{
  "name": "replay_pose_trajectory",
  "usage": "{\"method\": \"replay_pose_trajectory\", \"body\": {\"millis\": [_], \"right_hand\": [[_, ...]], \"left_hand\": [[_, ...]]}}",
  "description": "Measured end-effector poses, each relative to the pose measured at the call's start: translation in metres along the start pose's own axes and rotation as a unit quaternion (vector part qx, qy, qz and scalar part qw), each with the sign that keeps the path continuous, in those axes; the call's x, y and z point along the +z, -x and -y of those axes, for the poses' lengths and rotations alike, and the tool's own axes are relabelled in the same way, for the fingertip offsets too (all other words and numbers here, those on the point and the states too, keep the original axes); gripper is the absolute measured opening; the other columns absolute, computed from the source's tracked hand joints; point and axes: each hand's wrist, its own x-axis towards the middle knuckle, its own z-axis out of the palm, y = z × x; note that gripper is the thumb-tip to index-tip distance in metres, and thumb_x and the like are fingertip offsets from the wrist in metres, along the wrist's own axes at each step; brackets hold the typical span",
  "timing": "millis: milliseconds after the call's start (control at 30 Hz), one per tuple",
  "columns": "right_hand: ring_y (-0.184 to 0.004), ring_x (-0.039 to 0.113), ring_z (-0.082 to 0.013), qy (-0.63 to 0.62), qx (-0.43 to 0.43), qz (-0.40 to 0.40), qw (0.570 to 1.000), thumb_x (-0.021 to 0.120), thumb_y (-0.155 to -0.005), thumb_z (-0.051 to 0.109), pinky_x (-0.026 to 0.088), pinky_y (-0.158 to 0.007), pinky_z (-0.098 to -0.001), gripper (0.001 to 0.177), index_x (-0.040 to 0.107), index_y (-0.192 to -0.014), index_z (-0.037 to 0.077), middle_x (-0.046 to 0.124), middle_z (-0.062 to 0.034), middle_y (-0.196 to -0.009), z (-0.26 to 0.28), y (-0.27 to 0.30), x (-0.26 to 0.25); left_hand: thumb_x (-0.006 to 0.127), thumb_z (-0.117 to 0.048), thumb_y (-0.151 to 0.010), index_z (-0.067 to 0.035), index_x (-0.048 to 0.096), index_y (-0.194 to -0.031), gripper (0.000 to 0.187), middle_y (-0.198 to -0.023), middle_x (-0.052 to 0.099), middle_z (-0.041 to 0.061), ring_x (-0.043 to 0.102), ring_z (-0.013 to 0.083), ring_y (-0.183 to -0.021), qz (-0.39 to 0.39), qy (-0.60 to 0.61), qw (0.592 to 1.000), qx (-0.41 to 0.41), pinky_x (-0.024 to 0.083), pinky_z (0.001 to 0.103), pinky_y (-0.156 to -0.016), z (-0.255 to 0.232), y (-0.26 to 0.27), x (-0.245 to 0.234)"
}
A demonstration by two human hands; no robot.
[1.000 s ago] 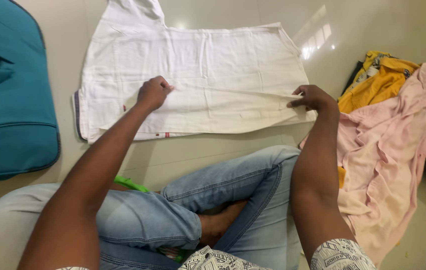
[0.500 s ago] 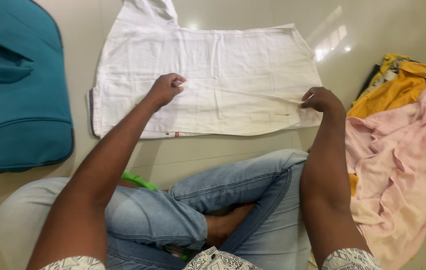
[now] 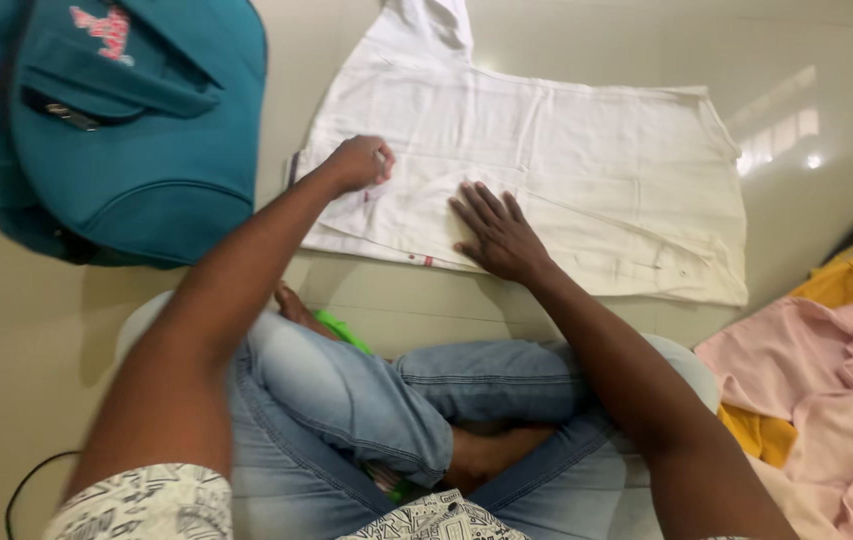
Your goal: The person folds a white shirt on the floor by smoothing out the fabric, folding the sleeves and sides inward, and then folding the body into a neat rectangle.
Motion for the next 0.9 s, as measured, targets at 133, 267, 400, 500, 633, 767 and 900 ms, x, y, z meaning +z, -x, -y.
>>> {"method": "replay_pose_trajectory", "body": {"millis": [133, 267, 400, 500, 633, 767, 900], "right_hand": [[-0.156, 0.01, -0.0245, 0.008, 0.004, 0.003, 1.0, 0.04, -0.101, 0.061, 0.007, -0.124, -0.054, 0.075, 0.024, -0.163, 0.024, 0.015, -0.0058, -0.17, 0.005, -0.001, 0.001], [-0.159, 0.011, -0.0235, 0.017, -0.021, -0.036, 0.999, 0.037, -0.103, 0.061, 0.007, -0.128, -0.0526, 0.074, 0.023, -0.163, 0.022, 0.015, -0.0031, -0.173, 0.017, -0.013, 0.009], [-0.159, 0.01, -0.0247, 0.001, -0.013, -0.029, 1.0, 0.036, -0.104, 0.059, 0.007, -0.127, -0.0512, 0.072, 0.021, -0.165, 0.024, 0.014, -0.0033, -0.173, 0.015, -0.014, 0.015], [-0.158, 0.01, -0.0249, 0.008, -0.012, -0.025, 1.0, 0.035, -0.104, 0.06, 0.005, -0.126, -0.0514, 0.072, 0.021, -0.165, 0.024, 0.013, -0.0036, -0.172, 0.016, -0.014, 0.016], [-0.158, 0.01, -0.0256, 0.009, -0.018, -0.027, 0.999, 0.035, -0.103, 0.059, 0.006, -0.125, -0.0512, 0.072, 0.021, -0.164, 0.024, 0.015, -0.0046, -0.172, 0.017, -0.013, 0.016], [-0.159, 0.012, -0.0253, -0.007, -0.015, -0.023, 1.0, 0.035, -0.104, 0.059, 0.007, -0.126, -0.0519, 0.071, 0.022, -0.164, 0.024, 0.017, -0.0048, -0.172, 0.015, -0.016, 0.014], [-0.158, 0.012, -0.0245, -0.009, -0.015, -0.018, 1.0, 0.036, -0.103, 0.059, 0.007, -0.126, -0.0522, 0.071, 0.023, -0.164, 0.025, 0.017, -0.0037, -0.172, 0.014, -0.015, 0.012]], "left_hand": [[0.077, -0.031, -0.085, -0.011, 0.078, -0.097, 0.023, -0.103, 0.076, 0.013, 0.072, 0.0306, -0.1, 0.015, -0.213, 0.976, 0.033, 0.055, 0.04, -0.088, 0.043, 0.043, -0.027], [0.086, -0.034, -0.076, -0.01, 0.073, -0.101, 0.038, -0.101, 0.076, 0.013, 0.073, 0.03, -0.097, 0.058, -0.2, 0.978, 0.018, 0.057, 0.039, -0.086, 0.046, 0.077, -0.037], [0.087, -0.024, -0.071, -0.009, 0.07, -0.103, 0.039, -0.105, 0.075, 0.012, 0.072, 0.0311, -0.098, 0.122, -0.302, 0.945, -0.02, 0.057, 0.042, -0.083, 0.025, 0.086, -0.034], [0.078, -0.014, -0.08, -0.009, 0.071, -0.101, 0.023, -0.104, 0.075, 0.014, 0.07, 0.0319, -0.096, 0.11, -0.322, 0.94, -0.034, 0.057, 0.043, -0.08, 0.03, 0.082, -0.031], [0.074, 0.001, -0.078, -0.001, 0.067, -0.101, 0.024, -0.089, 0.072, 0.015, 0.07, 0.0278, -0.081, 0.223, -0.242, 0.933, -0.143, 0.059, 0.042, -0.066, 0.042, 0.071, -0.042], [0.077, 0.005, -0.077, -0.006, 0.065, -0.107, 0.034, -0.087, 0.07, 0.013, 0.065, 0.0228, -0.076, 0.276, -0.249, 0.915, -0.154, 0.053, 0.036, -0.064, 0.054, 0.063, -0.061], [0.064, 0.007, -0.082, -0.004, 0.062, -0.114, 0.033, -0.095, 0.073, 0.013, 0.071, 0.0218, -0.079, 0.287, -0.142, 0.927, -0.195, 0.059, 0.034, -0.067, 0.065, 0.059, -0.063]]}}
